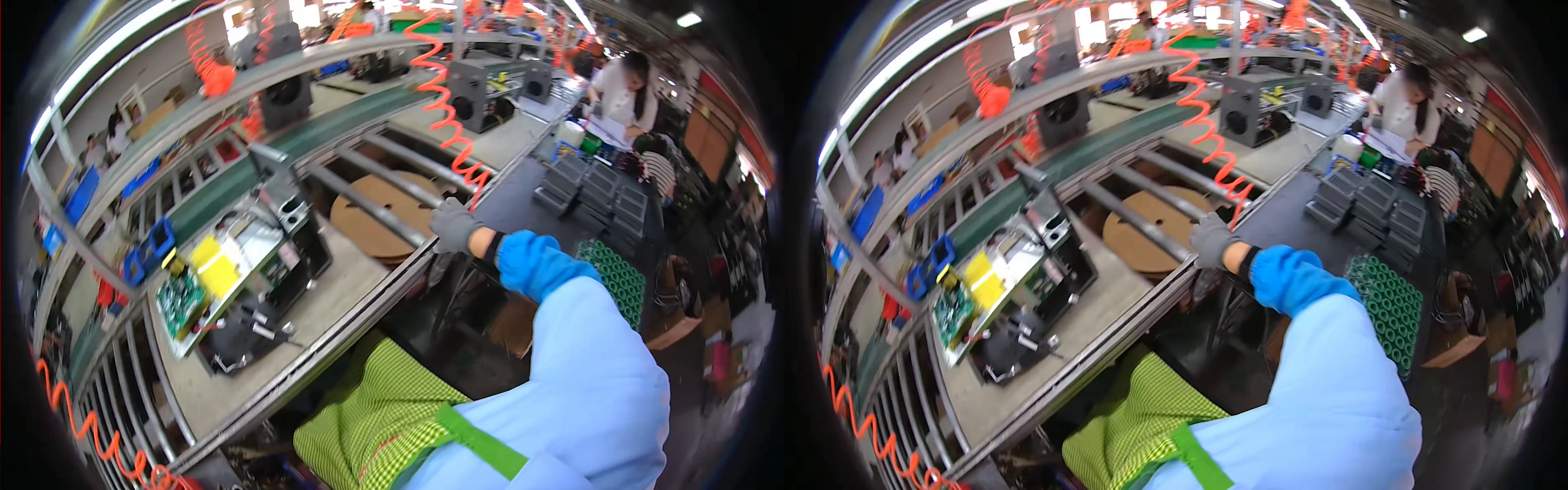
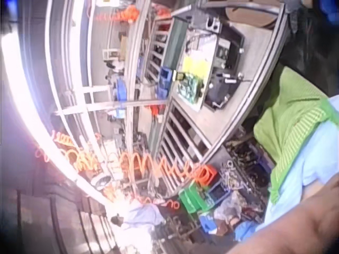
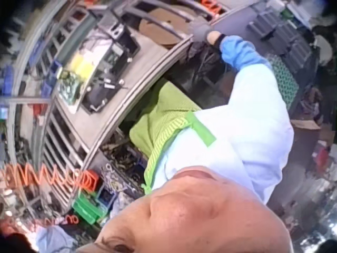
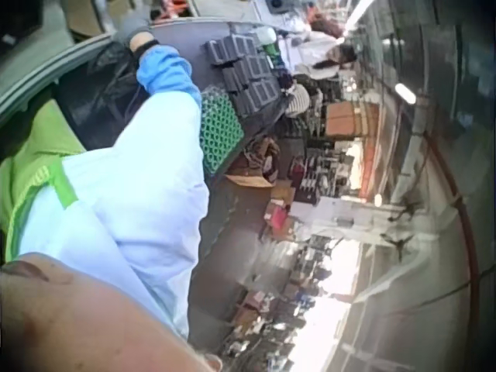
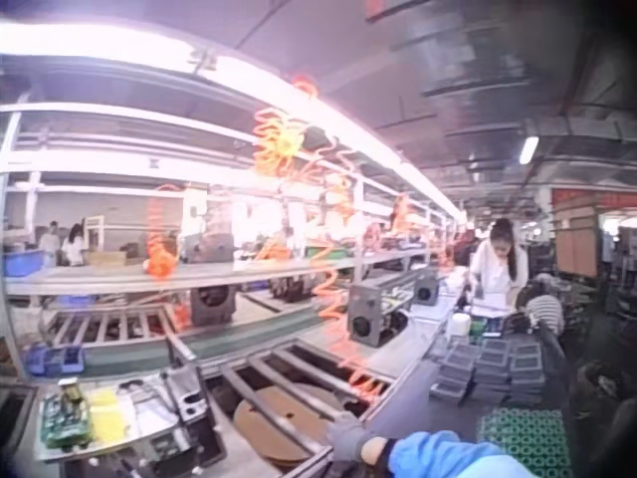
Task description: Assembling components and wiring for a power inverter unit on an industrial conveyor line.
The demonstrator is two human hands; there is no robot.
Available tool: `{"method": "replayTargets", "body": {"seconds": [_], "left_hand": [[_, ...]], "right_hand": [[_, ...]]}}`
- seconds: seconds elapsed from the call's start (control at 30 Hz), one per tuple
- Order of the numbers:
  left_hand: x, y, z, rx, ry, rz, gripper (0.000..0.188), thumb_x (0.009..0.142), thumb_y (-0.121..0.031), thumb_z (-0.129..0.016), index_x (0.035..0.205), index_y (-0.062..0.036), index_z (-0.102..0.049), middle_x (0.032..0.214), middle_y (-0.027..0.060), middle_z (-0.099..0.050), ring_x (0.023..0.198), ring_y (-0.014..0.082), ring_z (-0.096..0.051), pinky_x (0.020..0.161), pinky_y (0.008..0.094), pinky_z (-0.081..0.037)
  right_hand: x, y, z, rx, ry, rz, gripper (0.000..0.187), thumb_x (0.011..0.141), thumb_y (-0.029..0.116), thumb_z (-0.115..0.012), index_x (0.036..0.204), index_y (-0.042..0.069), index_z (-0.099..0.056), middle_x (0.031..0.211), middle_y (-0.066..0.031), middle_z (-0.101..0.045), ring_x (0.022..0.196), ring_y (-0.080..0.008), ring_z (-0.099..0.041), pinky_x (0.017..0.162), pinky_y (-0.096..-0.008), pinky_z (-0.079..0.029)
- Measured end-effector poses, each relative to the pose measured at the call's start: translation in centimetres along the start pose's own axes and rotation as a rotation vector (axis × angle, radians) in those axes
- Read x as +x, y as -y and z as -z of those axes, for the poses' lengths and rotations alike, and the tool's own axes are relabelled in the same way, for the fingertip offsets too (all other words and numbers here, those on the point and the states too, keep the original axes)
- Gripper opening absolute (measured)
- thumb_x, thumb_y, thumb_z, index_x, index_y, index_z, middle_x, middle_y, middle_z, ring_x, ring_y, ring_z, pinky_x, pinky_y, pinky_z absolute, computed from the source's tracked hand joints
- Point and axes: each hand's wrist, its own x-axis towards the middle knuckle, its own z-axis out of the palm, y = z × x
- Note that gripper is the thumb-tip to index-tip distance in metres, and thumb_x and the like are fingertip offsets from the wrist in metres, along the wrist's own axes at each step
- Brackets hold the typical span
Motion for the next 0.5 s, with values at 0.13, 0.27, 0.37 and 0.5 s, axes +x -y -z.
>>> {"method": "replayTargets", "body": {"seconds": [0.13,0.27,0.37,0.5], "left_hand": [[0.4,-1.0,0.2,0.077,0.01,0.03,0.034,0.088,-0.025,-0.059,0.112,-0.0018,-0.061,0.1,0.014,-0.069,0.084,0.0281,-0.065,0.077,0.0395,-0.051],[0.0,-1.2,1.2,0.136,0.01,0.067,0.034,0.088,-0.026,-0.06,0.112,-0.0017,-0.061,0.099,0.0146,-0.068,0.083,0.0288,-0.065,0.077,0.0394,-0.051],[-0.7,-1.2,2.1,0.166,0.013,0.087,0.034,0.088,-0.026,-0.06,0.112,-0.0016,-0.06,0.098,0.0151,-0.068,0.083,0.0294,-0.065,0.077,0.0394,-0.051],[-2.4,-0.7,3.8,0.203,0.006,0.122,0.034,0.088,-0.026,-0.061,0.112,-0.0015,-0.059,0.097,0.0157,-0.068,0.082,0.0301,-0.065,0.076,0.0393,-0.051]], "right_hand": [[2.7,-1.8,-1.3,0.055,0.948,-0.253,0.054,0.076,0.048,-0.07,0.116,0.012,-0.069,0.122,-0.0095,-0.064,0.117,-0.0247,-0.056,0.094,-0.0378,-0.041],[4.8,0.0,-7.0,0.204,0.924,-0.083,0.061,0.069,0.048,-0.076,0.116,0.01,-0.069,0.121,-0.0108,-0.065,0.114,-0.0269,-0.058,0.094,-0.0393,-0.044],[5.4,0.1,-9.6,0.277,0.93,-0.025,0.066,0.063,0.048,-0.081,0.116,0.008,-0.07,0.12,-0.0118,-0.066,0.111,-0.0285,-0.061,0.093,-0.0404,-0.045],[3.2,-0.7,-6.4,0.258,0.796,-0.06,0.071,0.056,0.041,-0.088,0.115,0.006,-0.07,0.116,-0.0129,-0.068,0.107,-0.0296,-0.064,0.091,-0.0387,-0.048]]}}
